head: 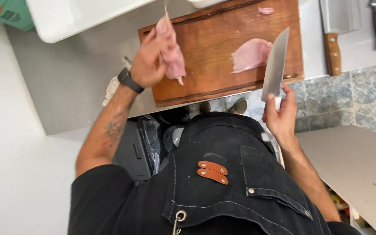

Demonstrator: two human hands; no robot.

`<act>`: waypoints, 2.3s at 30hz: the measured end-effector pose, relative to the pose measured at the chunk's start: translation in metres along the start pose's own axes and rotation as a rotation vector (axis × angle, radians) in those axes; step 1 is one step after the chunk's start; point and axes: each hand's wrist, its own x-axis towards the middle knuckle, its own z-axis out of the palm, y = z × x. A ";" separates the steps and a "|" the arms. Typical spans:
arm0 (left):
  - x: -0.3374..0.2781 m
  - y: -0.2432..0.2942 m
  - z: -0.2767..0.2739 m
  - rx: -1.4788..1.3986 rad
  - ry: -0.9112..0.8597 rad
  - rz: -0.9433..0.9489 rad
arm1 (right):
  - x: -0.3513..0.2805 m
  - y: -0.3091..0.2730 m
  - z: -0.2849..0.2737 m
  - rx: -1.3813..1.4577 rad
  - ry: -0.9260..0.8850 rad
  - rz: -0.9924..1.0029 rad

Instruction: Slicing raw chicken breasts into thin fillets using a kitchen knife on a wooden cutting board.

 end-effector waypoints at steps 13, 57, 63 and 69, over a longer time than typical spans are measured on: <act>0.064 0.050 0.202 0.256 -0.370 0.189 | 0.104 -0.001 0.019 -0.073 0.306 -0.327; 0.109 0.031 0.205 0.329 -0.526 0.397 | 0.016 0.019 0.009 -0.319 -0.116 -0.129; 0.111 0.032 0.200 0.335 -0.573 0.385 | 0.004 0.023 0.006 -0.379 -0.220 -0.090; 0.116 0.023 0.211 0.110 -0.541 0.224 | -0.010 0.013 -0.007 -0.448 -0.302 -0.123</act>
